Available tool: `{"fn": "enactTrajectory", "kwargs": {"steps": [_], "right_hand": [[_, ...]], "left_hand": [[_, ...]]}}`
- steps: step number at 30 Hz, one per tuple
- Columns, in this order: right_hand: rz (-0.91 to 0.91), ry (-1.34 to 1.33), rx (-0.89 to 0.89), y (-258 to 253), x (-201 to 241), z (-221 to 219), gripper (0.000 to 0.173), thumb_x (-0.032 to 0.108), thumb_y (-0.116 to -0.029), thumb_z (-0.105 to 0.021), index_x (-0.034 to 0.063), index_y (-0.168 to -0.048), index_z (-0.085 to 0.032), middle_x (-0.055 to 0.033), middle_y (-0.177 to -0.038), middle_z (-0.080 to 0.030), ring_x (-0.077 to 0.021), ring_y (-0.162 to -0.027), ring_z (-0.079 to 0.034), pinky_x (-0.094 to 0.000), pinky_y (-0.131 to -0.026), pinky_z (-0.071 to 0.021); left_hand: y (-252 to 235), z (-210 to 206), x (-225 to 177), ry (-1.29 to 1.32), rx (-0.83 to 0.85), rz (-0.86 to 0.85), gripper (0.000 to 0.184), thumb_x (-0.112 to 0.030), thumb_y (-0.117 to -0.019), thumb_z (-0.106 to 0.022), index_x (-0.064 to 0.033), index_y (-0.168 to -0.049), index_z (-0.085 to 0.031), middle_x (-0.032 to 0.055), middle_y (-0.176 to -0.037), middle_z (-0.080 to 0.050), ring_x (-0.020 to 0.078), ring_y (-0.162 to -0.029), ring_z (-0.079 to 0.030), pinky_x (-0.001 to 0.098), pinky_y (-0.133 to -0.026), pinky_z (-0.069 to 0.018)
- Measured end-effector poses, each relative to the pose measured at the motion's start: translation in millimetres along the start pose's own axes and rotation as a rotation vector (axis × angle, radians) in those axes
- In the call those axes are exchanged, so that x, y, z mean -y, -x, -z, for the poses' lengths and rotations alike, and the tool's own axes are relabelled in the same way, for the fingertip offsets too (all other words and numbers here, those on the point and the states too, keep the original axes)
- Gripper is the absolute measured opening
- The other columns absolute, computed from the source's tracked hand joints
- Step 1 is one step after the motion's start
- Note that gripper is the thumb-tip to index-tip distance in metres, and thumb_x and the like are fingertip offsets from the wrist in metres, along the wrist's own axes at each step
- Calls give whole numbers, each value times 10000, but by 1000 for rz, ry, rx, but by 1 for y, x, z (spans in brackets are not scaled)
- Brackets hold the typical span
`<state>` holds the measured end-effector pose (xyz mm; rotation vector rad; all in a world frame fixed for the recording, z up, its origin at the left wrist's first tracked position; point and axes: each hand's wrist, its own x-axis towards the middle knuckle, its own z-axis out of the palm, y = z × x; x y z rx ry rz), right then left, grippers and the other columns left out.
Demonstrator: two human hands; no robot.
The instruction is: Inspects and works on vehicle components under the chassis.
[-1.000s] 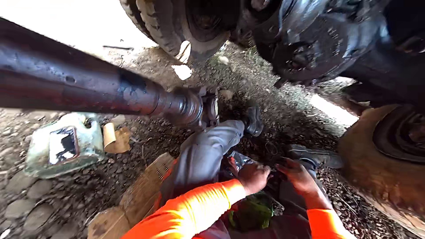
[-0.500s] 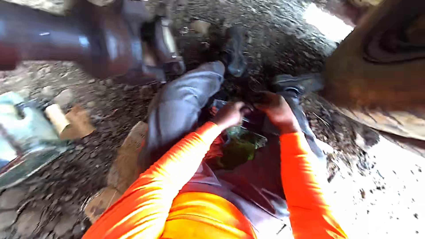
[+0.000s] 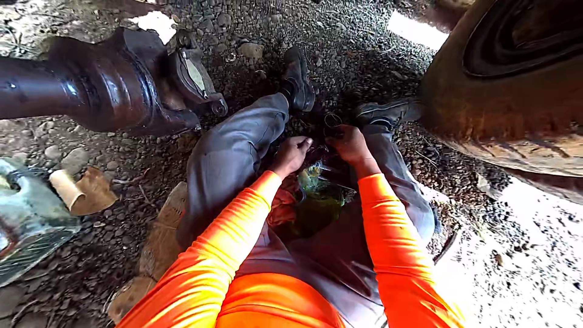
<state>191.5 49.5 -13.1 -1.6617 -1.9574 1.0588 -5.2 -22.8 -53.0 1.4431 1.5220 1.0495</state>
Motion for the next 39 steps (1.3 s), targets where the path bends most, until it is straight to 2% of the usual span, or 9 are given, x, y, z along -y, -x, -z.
{"fn": "enactTrajectory", "kwargs": {"steps": [4,7,9,12,18,23,32,35,39], "right_hand": [[0,184,214,1,-29,15,478,213,-888,-809,55,-1305,-640,-217,-1156,-695,-367,-981,-714,-623,-873,-587],[-71,274,375,8,-47,7,443,190,-826,-856,62,-1208,-671,-189,-1040,-719,-341,-852,-724,-581,-768,-613],[-111,404,432,13,-53,-1,428,313,-853,-853,58,-1150,-681,-186,-995,-715,-340,-816,-724,-574,-746,-615],[-140,548,388,21,-52,-5,540,563,-932,-697,83,-1179,-701,-209,-1104,-702,-403,-1059,-672,-667,-919,-516],[-48,461,166,31,-32,2,454,469,-987,-660,75,-1210,-696,-203,-1119,-711,-389,-1094,-677,-657,-956,-513],[159,293,-47,63,-27,-8,345,412,-993,-676,139,-1203,-694,-151,-983,-722,-344,-862,-708,-637,-757,-564],[192,-349,-36,99,0,-44,354,301,-1042,-594,112,-1340,-616,-92,-1088,-739,-219,-897,-747,-446,-765,-650],[275,-482,59,99,6,-75,736,59,-909,-703,151,-1565,-381,-114,-1223,-715,-263,-1014,-737,-474,-840,-648],[204,-422,-131,86,20,-108,818,105,-874,-751,58,-1573,-328,-68,-996,-756,-162,-839,-749,-395,-782,-657]], "left_hand": [[-4,16,-4,684,110,183,653,-466,-1130,-208,-27,-1290,-665,117,-1285,-698,235,-1186,-668,454,-1024,-540],[-6,26,-9,838,207,275,731,-557,-1105,-173,-50,-1344,-641,122,-1350,-670,269,-1239,-644,482,-1047,-522],[-1,30,-11,628,226,298,567,-466,-1124,-307,-57,-1316,-651,106,-1264,-706,239,-1150,-686,451,-980,-561],[11,44,-12,-99,359,160,405,-420,-1042,-589,-66,-1178,-731,122,-1140,-731,248,-1085,-695,520,-994,-542],[81,35,1,-854,606,-49,314,-237,-798,-821,-190,-1103,-765,88,-1186,-696,348,-1189,-605,642,-935,-521],[92,22,7,-821,359,-255,152,-168,-959,-643,-106,-972,-782,106,-1323,-621,325,-1257,-546,524,-1052,-485],[59,44,-3,-495,38,-84,484,-424,-1012,-641,-14,-762,-701,171,-954,-664,320,-980,-644,510,-908,-527],[66,50,-14,-418,8,-78,315,-400,-954,-733,-92,-903,-774,138,-1081,-659,287,-1052,-623,489,-924,-540],[77,41,-23,-379,-115,86,459,-392,-910,-742,-115,-1267,-656,119,-1217,-645,237,-1129,-632,423,-1009,-532]]}}
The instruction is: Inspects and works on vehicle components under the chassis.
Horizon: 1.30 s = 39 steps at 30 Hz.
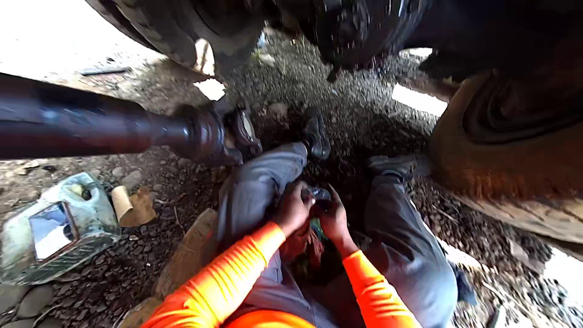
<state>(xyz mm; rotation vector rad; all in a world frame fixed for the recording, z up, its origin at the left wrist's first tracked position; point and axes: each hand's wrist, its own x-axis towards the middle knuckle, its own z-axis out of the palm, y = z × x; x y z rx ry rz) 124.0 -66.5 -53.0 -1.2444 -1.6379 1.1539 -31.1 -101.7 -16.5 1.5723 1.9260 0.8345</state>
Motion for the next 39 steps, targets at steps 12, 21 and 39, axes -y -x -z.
{"fn": "enactTrajectory", "kwargs": {"steps": [12,21,39], "right_hand": [[-131,-73,-37,-13,-10,12,496,110,-906,-746,0,-1340,-532,-135,-895,-755,-239,-718,-748,-436,-672,-658],[-95,-89,-23,-12,-14,-5,489,76,-910,-718,5,-1356,-531,-143,-891,-750,-239,-734,-745,-436,-686,-653],[156,-51,-174,-37,46,15,382,191,-1017,-610,3,-1349,-591,-111,-1222,-680,-153,-1047,-687,-353,-903,-605]], "left_hand": [[29,-4,-1,-81,177,-34,326,-237,-1072,-434,-35,-1150,-678,162,-1133,-704,289,-1132,-669,480,-1015,-524],[27,4,12,-31,421,32,443,-385,-863,-788,-59,-1144,-683,171,-1118,-695,329,-1065,-673,569,-937,-543],[44,5,10,-191,185,-288,259,-216,-916,-671,-114,-1144,-738,101,-1165,-721,312,-1215,-615,562,-1130,-414]]}}
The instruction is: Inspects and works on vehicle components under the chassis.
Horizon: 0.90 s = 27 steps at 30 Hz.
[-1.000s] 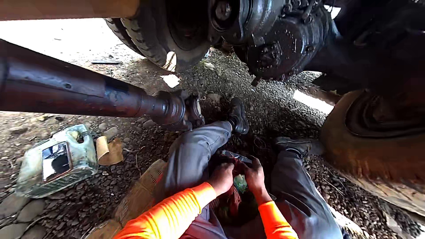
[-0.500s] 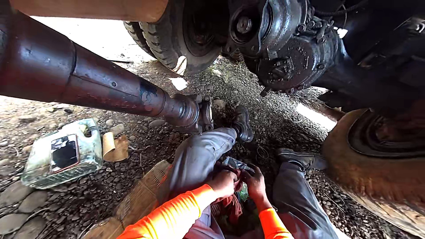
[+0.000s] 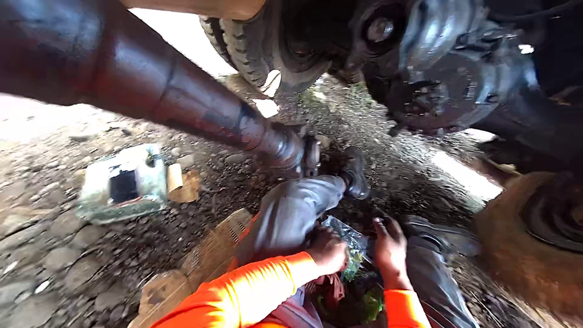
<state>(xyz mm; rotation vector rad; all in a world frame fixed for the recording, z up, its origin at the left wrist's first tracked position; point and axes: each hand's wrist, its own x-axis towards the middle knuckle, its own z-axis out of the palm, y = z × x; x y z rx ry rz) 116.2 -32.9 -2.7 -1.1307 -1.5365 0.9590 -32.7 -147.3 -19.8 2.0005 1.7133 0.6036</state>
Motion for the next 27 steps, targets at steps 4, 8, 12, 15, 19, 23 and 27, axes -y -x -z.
{"fn": "enactTrajectory", "kwargs": {"steps": [4,8,12,15,19,23,27], "right_hand": [[28,-81,60,-8,21,0,458,169,-1016,-601,-5,-1426,-492,-82,-1259,-634,-114,-1055,-664,-334,-904,-600],[85,-106,73,-31,20,4,438,138,-997,-610,24,-1404,-490,-11,-1207,-635,-76,-1016,-666,-303,-847,-613],[82,-149,71,-50,14,-1,429,97,-981,-605,34,-1390,-490,0,-1200,-630,-75,-998,-664,-303,-824,-609],[54,-127,48,-56,5,-5,453,112,-984,-615,31,-1407,-475,-11,-1227,-619,-66,-1019,-657,-302,-852,-603],[-5,-147,40,-53,-5,-7,488,116,-988,-616,30,-1440,-453,-30,-1235,-612,-78,-1001,-650,-296,-833,-593],[-85,-231,35,-47,-6,-5,430,129,-1013,-603,76,-1414,-457,23,-1084,-643,-73,-821,-660,-270,-675,-591],[-95,-249,36,-50,-7,1,360,134,-1027,-582,84,-1371,-487,29,-1000,-655,-86,-767,-665,-276,-630,-593]], "left_hand": [[51,50,-12,168,-336,-113,218,-298,-992,-648,-143,-1103,-753,23,-1180,-725,204,-1225,-612,468,-1161,-385],[132,107,27,236,-749,31,184,-254,-964,-706,-146,-1095,-778,-11,-1145,-736,138,-1181,-624,424,-1108,-453],[211,154,120,136,-997,571,306,-281,-984,-696,-96,-1226,-714,67,-1240,-702,172,-1181,-654,417,-1044,-541],[273,189,188,91,-1132,1009,479,-360,-996,-667,-66,-1368,-605,170,-1331,-630,298,-1172,-646,522,-1003,-538],[334,206,256,288,-1493,1377,482,-422,-1024,-564,-30,-1302,-608,225,-1213,-647,375,-1112,-638,604,-950,-511],[347,207,281,933,-1709,1280,504,-424,-1095,-392,-21,-1369,-519,212,-1203,-624,299,-972,-673,502,-803,-582],[334,216,282,1263,-1830,1136,370,-357,-1084,-435,-31,-1211,-554,165,-999,-646,266,-820,-677,449,-718,-593]]}}
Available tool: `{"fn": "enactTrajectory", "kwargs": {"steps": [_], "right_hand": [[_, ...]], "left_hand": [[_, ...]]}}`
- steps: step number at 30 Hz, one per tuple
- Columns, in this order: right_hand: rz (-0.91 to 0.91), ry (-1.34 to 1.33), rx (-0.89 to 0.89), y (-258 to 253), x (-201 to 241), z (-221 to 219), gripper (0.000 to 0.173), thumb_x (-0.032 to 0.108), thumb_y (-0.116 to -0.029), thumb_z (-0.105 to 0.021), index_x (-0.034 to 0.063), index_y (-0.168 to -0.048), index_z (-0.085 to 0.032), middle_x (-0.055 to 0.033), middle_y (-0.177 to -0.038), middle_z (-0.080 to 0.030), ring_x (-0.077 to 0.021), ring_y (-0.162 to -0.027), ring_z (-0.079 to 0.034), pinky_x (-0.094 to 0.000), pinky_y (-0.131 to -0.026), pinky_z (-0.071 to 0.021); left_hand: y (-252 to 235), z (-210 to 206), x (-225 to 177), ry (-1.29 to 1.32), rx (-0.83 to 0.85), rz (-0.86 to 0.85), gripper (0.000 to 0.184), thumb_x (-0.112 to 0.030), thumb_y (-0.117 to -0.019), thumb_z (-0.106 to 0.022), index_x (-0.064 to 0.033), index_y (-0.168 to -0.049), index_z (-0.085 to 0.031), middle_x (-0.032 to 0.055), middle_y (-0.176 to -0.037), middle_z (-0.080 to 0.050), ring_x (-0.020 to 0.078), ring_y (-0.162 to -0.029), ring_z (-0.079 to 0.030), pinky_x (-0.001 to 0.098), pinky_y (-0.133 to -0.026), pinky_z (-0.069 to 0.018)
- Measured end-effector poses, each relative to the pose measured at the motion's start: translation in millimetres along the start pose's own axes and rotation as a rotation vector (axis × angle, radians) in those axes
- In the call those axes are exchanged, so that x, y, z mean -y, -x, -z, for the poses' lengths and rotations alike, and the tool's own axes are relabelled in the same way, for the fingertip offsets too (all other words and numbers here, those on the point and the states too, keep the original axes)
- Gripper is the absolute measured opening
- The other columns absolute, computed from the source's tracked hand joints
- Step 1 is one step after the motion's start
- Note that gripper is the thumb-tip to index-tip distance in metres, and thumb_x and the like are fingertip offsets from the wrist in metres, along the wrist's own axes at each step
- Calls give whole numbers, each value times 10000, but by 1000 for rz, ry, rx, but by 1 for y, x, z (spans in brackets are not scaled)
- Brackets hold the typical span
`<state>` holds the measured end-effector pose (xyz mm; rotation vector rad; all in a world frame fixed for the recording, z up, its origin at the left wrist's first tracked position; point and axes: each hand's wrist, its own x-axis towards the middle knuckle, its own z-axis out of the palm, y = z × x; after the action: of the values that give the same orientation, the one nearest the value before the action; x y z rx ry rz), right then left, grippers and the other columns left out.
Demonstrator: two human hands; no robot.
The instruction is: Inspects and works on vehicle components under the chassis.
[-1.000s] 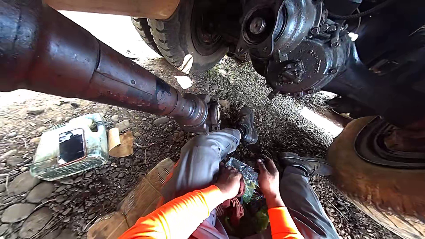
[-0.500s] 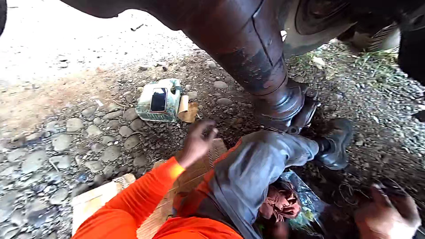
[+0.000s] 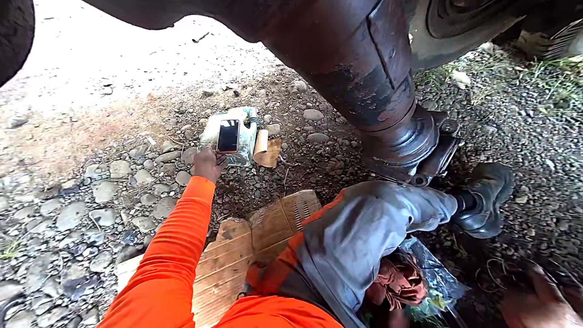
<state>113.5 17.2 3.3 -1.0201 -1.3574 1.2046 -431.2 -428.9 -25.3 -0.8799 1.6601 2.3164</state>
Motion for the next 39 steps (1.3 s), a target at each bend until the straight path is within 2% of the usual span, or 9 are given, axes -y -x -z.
{"fn": "enactTrajectory", "kwargs": {"steps": [2,5,10,12,22,28,33,36,39], "right_hand": [[7,-1,-12,1,0,3,366,138,-1026,-587,75,-1370,-483,28,-1005,-651,-83,-777,-664,-274,-646,-592],[10,6,-38,3,0,5,330,152,-1030,-582,74,-1341,-506,30,-999,-655,-76,-775,-659,-270,-652,-587],[23,7,-82,8,8,5,238,146,-1036,-564,94,-1266,-527,37,-919,-647,-75,-706,-650,-269,-609,-584],[36,8,-86,10,11,3,219,135,-1036,-562,89,-1248,-531,33,-911,-646,-81,-698,-651,-267,-609,-585],[63,17,-80,18,10,7,189,141,-1032,-572,100,-1215,-552,45,-919,-656,-75,-731,-662,-270,-631,-593],[94,51,16,26,18,4,357,177,-1010,-623,53,-1337,-552,-2,-1117,-672,-102,-934,-684,-335,-808,-618],[105,90,-9,23,35,2,365,162,-1008,-621,11,-1340,-593,-98,-1185,-690,-163,-1028,-687,-376,-867,-614],[119,83,18,19,36,2,330,155,-1020,-610,0,-1312,-601,-108,-1156,-703,-179,-1002,-698,-375,-841,-621],[142,93,34,18,35,3,317,145,-1016,-611,-6,-1295,-607,-110,-1124,-707,-174,-961,-699,-352,-804,-619]], "left_hand": [[-2,-5,2,12,9,40,366,-366,-1071,-465,-61,-1258,-544,140,-1023,-622,242,-828,-647,431,-728,-568],[-7,-10,9,32,11,56,308,-361,-1044,-532,-93,-1189,-575,111,-954,-611,218,-757,-621,411,-679,-561],[6,-19,11,233,145,41,379,-267,-1085,-476,-19,-1371,-493,239,-1229,-630,355,-1039,-692,523,-845,-611],[8,-21,14,295,188,-15,384,-232,-1101,-415,15,-1392,-456,280,-1273,-612,408,-1067,-688,588,-854,-606],[19,-15,24,359,334,-71,342,-127,-1087,-448,58,-1375,-455,289,-1305,-595,418,-1115,-679,592,-901,-604],[22,14,28,177,473,-276,339,-98,-1088,-436,26,-1400,-486,232,-1235,-668,357,-1056,-716,530,-890,-621],[28,33,28,254,876,-322,415,-203,-1096,-315,-30,-1463,-403,195,-1390,-592,375,-1239,-623,600,-1028,-535],[46,41,30,296,967,-286,404,-246,-1082,-264,-78,-1358,-505,170,-1319,-645,378,-1172,-657,618,-947,-560],[70,44,38,332,1002,-213,441,-276,-1085,-207,-116,-1235,-590,143,-1220,-706,321,-1068,-715,512,-823,-629]]}}
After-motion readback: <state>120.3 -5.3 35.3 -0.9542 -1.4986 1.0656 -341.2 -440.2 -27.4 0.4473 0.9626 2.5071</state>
